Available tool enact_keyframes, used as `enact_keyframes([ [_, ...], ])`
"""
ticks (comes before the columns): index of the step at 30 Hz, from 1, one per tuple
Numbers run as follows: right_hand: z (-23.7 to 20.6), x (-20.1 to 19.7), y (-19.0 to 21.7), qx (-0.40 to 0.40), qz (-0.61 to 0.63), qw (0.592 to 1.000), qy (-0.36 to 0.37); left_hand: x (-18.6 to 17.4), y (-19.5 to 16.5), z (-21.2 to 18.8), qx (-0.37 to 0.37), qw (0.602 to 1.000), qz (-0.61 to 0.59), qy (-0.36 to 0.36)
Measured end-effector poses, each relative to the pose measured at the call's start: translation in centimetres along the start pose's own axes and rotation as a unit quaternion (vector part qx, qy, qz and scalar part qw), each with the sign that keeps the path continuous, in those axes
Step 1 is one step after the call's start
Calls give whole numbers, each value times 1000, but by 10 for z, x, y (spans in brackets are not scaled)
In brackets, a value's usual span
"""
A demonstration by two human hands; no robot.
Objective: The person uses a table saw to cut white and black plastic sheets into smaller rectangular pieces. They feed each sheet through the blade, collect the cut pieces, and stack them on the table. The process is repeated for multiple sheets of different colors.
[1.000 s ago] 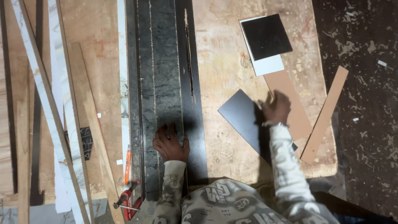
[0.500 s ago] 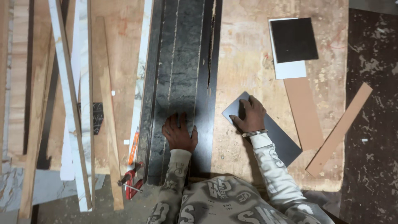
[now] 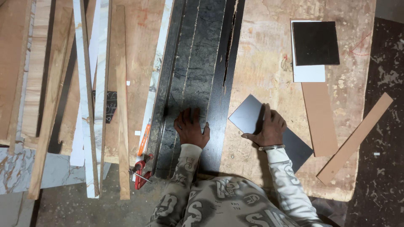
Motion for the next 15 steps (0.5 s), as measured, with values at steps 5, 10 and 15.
enact_keyframes([
  [5,10,-11,22,-81,-12,996,-24,-9,-3,1,4,1000,-3,-23],
  [10,34,-26,44,-124,-4,992,-20,-7,-1,3,-21,1000,-11,2],
  [15,81,-4,63,-187,-38,978,81,-7,0,2,-23,1000,-15,-5],
])
Point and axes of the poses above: each hand's wrist, its own z-axis towards the middle knuckle, its own x-axis out of the palm, y = z × x, the point moved 9 cm from there along z, towards the middle knuckle, and after that the axes turned 10 degrees about -x, right-handed, at the moved point
